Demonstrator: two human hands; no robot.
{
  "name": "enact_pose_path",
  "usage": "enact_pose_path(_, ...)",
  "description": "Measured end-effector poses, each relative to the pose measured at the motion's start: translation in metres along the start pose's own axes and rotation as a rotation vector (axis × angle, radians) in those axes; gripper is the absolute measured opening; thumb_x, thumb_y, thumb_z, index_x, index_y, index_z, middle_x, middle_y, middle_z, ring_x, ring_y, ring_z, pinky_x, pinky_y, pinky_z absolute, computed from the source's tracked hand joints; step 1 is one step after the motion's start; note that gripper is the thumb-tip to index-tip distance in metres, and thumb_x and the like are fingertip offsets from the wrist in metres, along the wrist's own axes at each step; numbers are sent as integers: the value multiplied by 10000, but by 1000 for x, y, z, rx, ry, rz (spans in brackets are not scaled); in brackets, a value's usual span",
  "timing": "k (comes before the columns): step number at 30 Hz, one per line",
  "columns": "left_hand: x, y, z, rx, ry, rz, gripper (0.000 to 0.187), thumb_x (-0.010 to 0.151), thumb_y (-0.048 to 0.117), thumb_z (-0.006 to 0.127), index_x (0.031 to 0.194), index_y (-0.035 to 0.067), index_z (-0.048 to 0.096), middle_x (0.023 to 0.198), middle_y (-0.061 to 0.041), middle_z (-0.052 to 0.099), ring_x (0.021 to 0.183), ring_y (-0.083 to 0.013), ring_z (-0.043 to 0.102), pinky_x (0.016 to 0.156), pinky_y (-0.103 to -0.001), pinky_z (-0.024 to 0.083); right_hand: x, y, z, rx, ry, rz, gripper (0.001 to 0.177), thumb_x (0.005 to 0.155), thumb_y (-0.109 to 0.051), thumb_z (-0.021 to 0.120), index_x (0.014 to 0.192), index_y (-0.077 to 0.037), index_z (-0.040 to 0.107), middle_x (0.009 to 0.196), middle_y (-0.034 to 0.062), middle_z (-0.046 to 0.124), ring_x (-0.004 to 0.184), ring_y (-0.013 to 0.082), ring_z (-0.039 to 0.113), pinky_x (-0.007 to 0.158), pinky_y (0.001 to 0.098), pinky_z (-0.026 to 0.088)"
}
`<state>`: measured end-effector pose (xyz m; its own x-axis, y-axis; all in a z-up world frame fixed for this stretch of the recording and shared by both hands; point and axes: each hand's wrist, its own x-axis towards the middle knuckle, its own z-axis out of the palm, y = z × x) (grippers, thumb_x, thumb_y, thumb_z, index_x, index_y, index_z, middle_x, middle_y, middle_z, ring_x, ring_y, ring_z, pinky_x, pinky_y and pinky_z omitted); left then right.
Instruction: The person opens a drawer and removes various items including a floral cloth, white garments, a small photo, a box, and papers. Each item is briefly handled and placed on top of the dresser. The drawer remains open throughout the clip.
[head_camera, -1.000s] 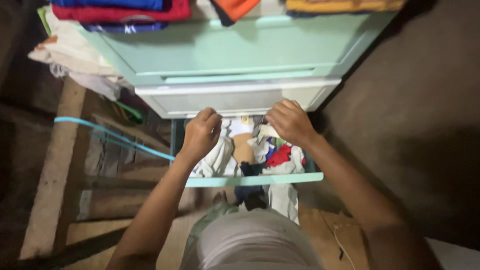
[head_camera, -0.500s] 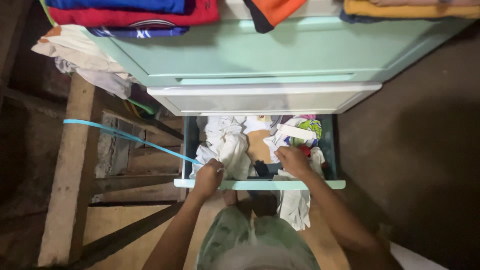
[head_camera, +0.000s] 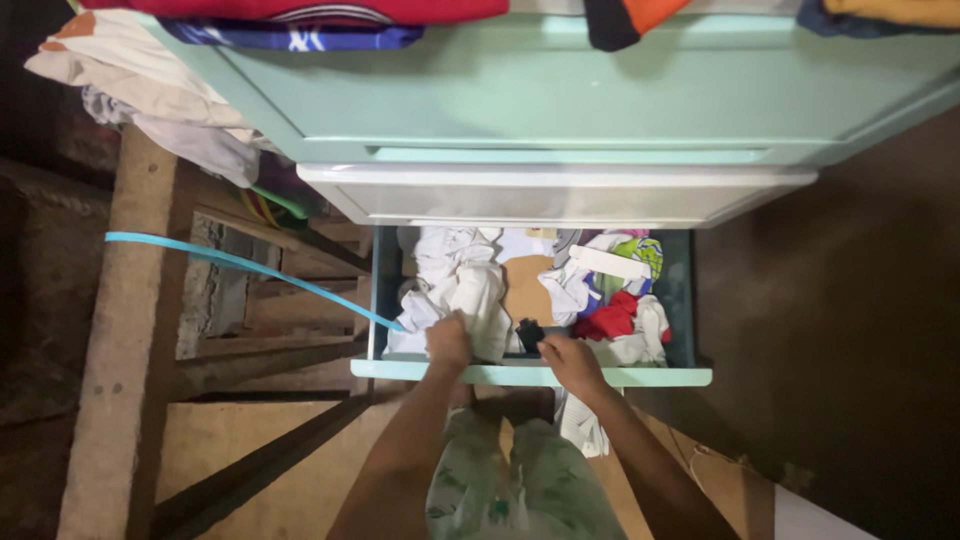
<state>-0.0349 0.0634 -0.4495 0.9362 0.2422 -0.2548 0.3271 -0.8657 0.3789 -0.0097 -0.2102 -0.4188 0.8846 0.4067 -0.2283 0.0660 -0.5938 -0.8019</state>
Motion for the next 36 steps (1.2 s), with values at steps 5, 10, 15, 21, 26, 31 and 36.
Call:
enact_pose_path(5,-29,36,-21,-184,147,212,246,741,65,709,976,12,658,894,-241,687,863,-451,648,757,-562,494,9,8,11,467,51,176,305,992,-333,634,1042,-40,704,828,100,760,727,176,706,659,328,550)
enact_pose_path(10,-79,82,-69,-294,276,491,397,660,-30,647,1052,25,669,986,-225,686,929,-431,635,801,-529,508,34,-19,3,705,-71,641,439,975,-341,669,1339,-167,496,1155,4,668,939,151,686,750,373,550)
enact_pose_path(15,-108,126,-116,-431,156,716,500,754,-6,687,1254,14,673,1061,-206,679,972,-409,622,817,-496,512,39,-16,10,1208,-18,481,471,810,-21,694,1260,-69,562,1048,141,693,901,273,712,751,437,586)
enact_pose_path(21,-127,130,-166,-527,182,685,267,893,137,776,1095,15,652,1043,-191,659,973,-404,622,851,-487,495,38,2,-27,1603,-205,312,314,929,-67,640,1218,57,622,1087,183,701,968,316,722,884,454,595)
enact_pose_path(26,-109,124,-187,-601,493,456,227,843,67,749,1038,-5,656,1012,-187,647,976,-400,609,864,-465,490,18,-51,-66,1787,-88,97,473,1013,-280,551,1398,-5,560,1334,148,669,1237,301,643,1104,457,469)
enact_pose_path(31,-103,138,-200,-724,483,461,128,869,56,749,987,26,709,932,-118,675,854,-282,652,772,-375,521,9,-115,-88,1818,-117,3,527,1053,-386,510,1462,-53,525,1435,128,605,1332,306,563,1162,477,411)
enact_pose_path(36,-114,168,-182,-892,281,376,274,814,131,878,865,13,636,752,-47,580,659,-137,533,594,-291,467,9,-136,-90,1882,-170,-24,481,1052,-377,511,1414,-63,555,1383,132,630,1289,322,587,1114,513,434)
